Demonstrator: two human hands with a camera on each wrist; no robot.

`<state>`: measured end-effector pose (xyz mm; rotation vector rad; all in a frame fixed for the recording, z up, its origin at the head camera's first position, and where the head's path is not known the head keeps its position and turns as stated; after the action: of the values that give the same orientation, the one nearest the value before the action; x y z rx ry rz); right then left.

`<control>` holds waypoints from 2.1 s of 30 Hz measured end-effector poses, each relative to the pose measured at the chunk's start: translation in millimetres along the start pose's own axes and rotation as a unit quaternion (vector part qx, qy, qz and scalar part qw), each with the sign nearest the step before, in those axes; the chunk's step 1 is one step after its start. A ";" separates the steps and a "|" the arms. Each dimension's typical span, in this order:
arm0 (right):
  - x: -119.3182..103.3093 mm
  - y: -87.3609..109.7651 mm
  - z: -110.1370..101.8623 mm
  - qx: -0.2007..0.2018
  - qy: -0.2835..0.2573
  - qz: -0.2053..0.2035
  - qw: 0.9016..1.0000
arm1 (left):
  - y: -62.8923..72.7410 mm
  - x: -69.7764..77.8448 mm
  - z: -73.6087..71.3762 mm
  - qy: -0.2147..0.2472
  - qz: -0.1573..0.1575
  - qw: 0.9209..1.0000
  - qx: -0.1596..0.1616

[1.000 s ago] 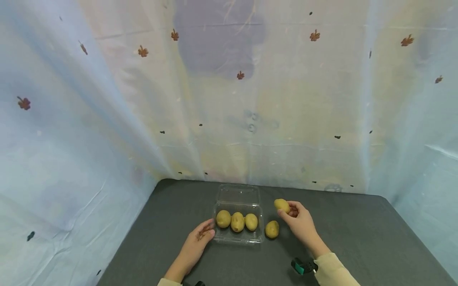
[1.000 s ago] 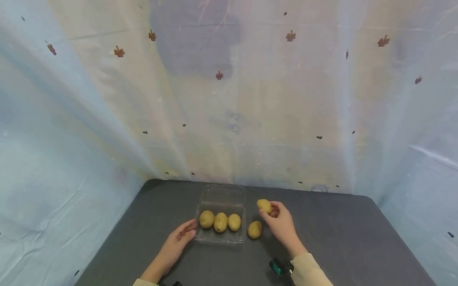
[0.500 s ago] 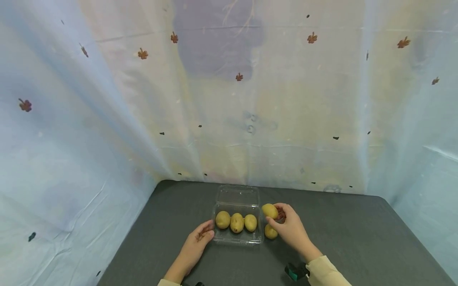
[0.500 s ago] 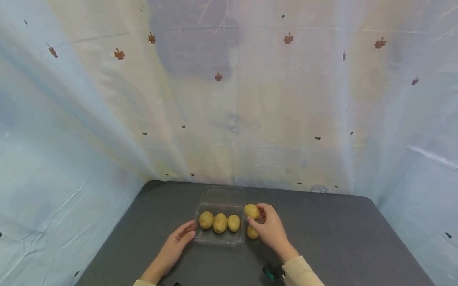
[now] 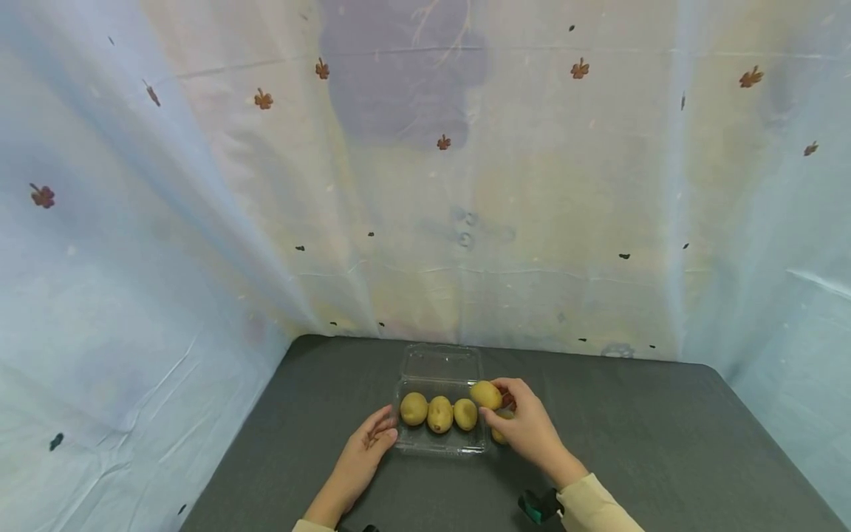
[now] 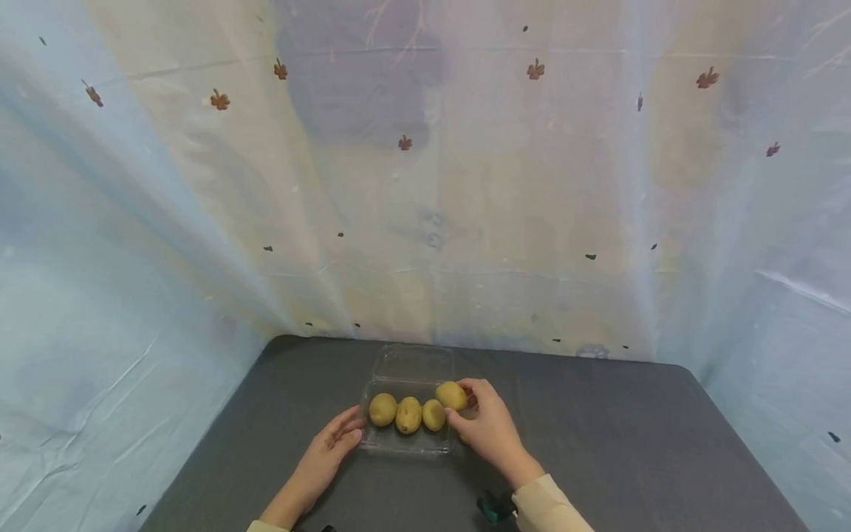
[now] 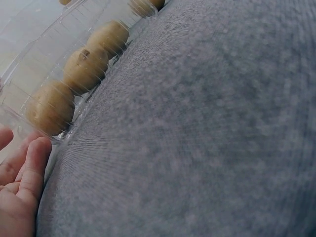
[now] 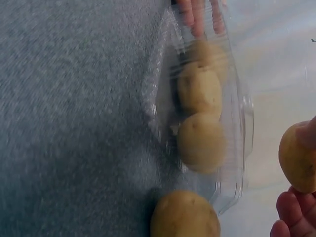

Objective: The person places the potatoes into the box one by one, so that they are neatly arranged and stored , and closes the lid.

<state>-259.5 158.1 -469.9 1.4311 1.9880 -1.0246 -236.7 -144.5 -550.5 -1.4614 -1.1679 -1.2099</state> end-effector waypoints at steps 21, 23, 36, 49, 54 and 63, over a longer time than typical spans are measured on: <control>-26.7 0.1 29.2 -0.064 0.014 -0.076 0.995 | 0.7 1.3 0.8 0.001 0.012 1.000 0.004; -28.5 0.1 32.6 -0.077 0.015 -0.079 0.994 | 1.0 1.2 0.7 -0.002 0.011 1.000 0.006; -37.4 -2.6 55.9 -0.124 0.006 -0.070 0.990 | 1.1 0.5 0.1 -0.001 0.003 1.000 0.010; -41.0 -5.6 77.1 -0.168 0.007 -0.068 0.983 | 2.0 1.0 -0.2 -0.008 -0.002 1.000 0.005; -42.1 -6.9 81.3 -0.186 -0.001 -0.056 0.981 | 2.2 2.4 -0.5 -0.009 -0.004 1.000 0.000; -41.6 -10.5 85.5 -0.204 -0.010 -0.041 0.978 | 2.5 5.0 0.9 -0.011 -0.002 1.000 0.005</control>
<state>-259.0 64.1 -487.5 1.1206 2.1046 -0.6082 -233.6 -143.4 -545.8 -1.4689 -1.1893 -1.1928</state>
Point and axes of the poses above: each hand's wrist, its own y-axis away from the middle knuckle, its own z-axis out of the palm, x = y × z, the point moved 2 cm from there along -y, towards the middle knuckle
